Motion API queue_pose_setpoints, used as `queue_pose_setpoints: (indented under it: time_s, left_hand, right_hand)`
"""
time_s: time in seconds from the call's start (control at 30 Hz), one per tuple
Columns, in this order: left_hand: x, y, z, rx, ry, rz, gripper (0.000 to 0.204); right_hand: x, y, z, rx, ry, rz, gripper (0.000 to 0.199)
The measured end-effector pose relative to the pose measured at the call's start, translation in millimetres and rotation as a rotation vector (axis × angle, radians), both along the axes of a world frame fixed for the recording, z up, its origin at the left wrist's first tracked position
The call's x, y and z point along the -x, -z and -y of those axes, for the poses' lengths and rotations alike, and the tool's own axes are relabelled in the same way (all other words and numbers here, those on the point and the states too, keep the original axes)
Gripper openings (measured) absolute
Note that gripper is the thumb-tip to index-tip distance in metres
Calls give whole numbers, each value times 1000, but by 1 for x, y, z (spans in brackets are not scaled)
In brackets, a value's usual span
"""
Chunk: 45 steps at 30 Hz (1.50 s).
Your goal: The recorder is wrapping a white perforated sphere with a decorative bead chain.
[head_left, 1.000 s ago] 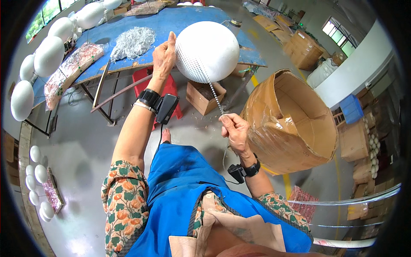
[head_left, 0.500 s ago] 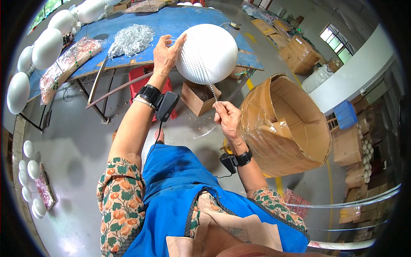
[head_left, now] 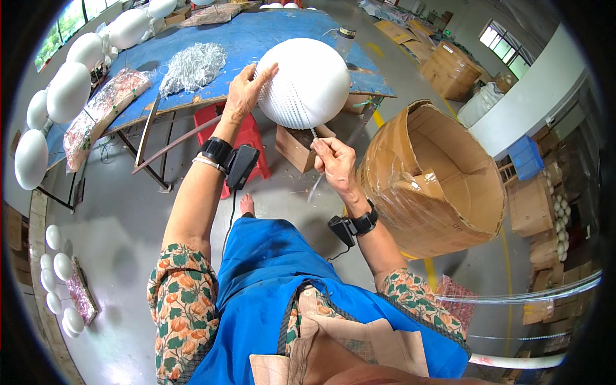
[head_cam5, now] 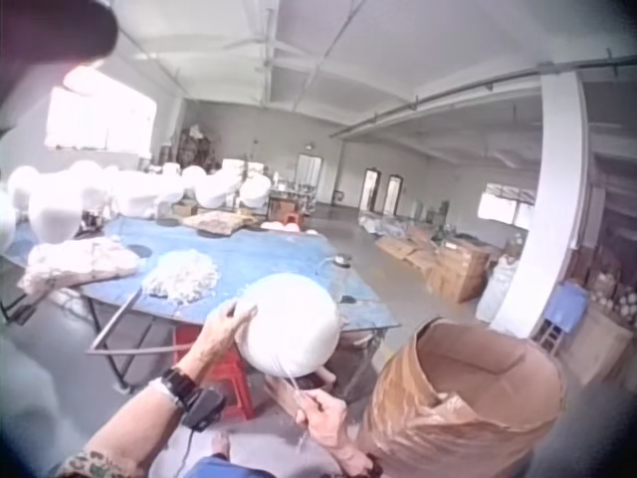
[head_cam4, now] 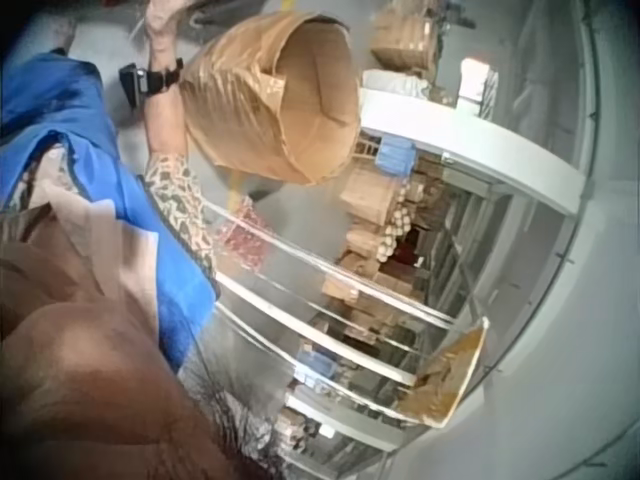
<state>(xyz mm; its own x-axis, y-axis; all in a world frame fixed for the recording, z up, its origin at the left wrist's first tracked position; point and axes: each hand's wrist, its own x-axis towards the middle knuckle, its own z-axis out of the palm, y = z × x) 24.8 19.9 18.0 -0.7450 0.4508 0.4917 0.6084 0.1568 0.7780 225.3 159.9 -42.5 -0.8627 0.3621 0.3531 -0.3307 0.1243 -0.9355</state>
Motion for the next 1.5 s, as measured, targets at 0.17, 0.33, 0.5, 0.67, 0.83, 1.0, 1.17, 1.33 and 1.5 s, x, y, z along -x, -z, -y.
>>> queue_pose_setpoints:
  time_s: [0.17,0.33,0.5,0.67,0.83,1.0,1.17,1.33,1.5]
  left_hand:
    - [21,16,0,144,-269,-590,29]
    - [-8,-18,-6,-210,-379,37,59]
    - [2,-13,-10,-231,-414,-108,52]
    - [-2,-21,-13,-172,-398,-13,52]
    - [2,-20,-3,-95,-313,95,59]
    - [2,8,0,41,-172,-255,95]
    - [-6,-1,1,-92,-144,-63,91]
    - [-6,-5,-1,-126,-188,-33,87]
    - [-11,-11,-3,-124,-295,-99,73]
  right_hand:
    - [-38,9,1,4,21,107,23]
    - [-81,17,6,59,45,185,21]
    - [-99,18,23,94,17,155,19]
    - [-81,26,23,158,-5,191,20]
    - [-67,32,19,151,3,159,22]
    - [-49,42,11,179,-14,166,21]
    - [-32,42,11,182,2,117,25]
    - [-19,40,17,188,-2,104,24]
    - [-10,39,16,165,13,52,26]
